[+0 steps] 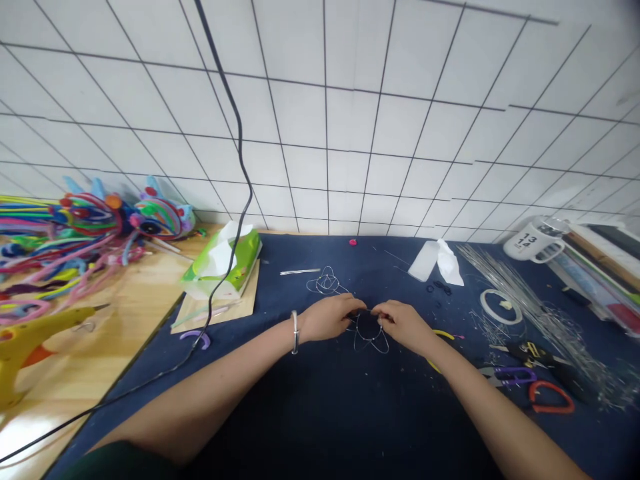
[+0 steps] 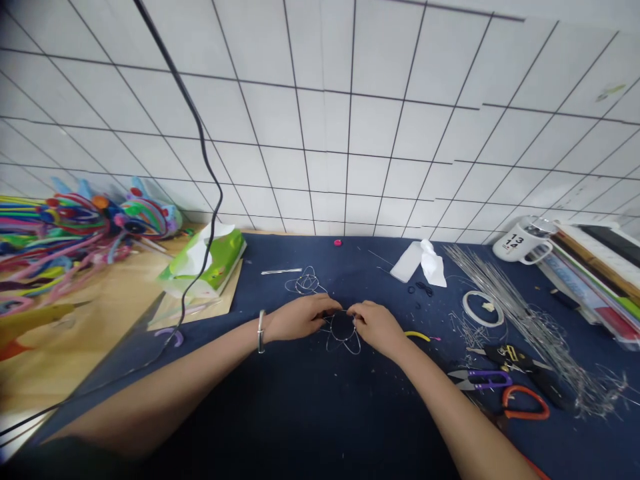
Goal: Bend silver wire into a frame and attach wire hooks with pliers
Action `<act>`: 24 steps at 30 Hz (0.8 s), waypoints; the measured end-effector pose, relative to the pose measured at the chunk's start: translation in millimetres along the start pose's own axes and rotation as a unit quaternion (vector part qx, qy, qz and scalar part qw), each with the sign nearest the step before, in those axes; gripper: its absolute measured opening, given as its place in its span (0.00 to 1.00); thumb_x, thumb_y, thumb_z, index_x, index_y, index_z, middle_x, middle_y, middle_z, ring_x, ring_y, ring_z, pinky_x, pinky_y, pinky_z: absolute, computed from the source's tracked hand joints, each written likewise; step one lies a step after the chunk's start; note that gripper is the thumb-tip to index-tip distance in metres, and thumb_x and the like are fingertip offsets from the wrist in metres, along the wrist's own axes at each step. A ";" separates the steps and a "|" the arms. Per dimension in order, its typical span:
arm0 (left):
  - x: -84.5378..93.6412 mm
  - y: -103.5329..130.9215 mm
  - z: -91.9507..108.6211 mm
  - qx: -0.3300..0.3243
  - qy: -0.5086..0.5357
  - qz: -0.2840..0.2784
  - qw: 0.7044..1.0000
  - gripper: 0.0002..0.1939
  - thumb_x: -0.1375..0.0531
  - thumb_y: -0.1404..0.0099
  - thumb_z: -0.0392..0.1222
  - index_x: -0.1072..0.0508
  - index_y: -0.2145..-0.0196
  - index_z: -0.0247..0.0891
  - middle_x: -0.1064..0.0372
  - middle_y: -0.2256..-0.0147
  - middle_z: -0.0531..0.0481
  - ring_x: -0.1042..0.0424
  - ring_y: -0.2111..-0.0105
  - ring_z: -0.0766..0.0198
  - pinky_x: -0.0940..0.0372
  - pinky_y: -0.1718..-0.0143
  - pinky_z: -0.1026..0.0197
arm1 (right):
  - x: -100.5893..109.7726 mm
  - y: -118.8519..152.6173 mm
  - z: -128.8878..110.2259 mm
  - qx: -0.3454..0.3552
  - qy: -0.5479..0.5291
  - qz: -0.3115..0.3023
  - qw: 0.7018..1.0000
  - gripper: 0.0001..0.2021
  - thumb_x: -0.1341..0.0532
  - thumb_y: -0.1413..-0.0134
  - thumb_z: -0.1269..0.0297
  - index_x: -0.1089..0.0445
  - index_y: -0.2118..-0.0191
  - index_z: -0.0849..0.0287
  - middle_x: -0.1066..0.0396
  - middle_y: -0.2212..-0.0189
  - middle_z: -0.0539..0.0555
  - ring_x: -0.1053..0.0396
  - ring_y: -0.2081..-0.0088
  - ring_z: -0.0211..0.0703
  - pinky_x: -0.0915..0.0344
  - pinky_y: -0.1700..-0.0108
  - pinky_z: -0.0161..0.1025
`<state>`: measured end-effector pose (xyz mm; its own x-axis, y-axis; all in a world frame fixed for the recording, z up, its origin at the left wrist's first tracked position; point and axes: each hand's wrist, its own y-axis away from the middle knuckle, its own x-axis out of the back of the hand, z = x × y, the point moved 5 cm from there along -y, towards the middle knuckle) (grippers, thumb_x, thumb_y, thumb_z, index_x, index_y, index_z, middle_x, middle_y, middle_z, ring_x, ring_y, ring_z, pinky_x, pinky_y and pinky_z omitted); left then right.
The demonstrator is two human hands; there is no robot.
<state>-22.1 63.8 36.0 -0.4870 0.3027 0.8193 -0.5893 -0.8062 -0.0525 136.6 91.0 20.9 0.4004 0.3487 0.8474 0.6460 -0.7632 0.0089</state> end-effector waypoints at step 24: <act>-6.0 -0.6 0.6 -0.026 -0.022 -0.055 0.998 0.22 0.48 0.46 0.31 0.39 0.53 0.44 0.36 0.64 0.52 0.34 0.68 0.66 0.40 0.68 0.65 | -3.3 -0.2 -9.1 0.097 0.084 0.034 0.991 0.09 0.49 0.46 0.71 0.33 0.65 0.55 0.33 0.68 0.51 0.39 0.62 0.38 0.42 0.61 0.36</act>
<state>-18.5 62.2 31.5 -0.3897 0.3647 0.8456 -0.6712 -0.7412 0.0104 129.2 85.1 23.0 0.3442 0.1918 0.9191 0.7401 -0.6577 -0.1400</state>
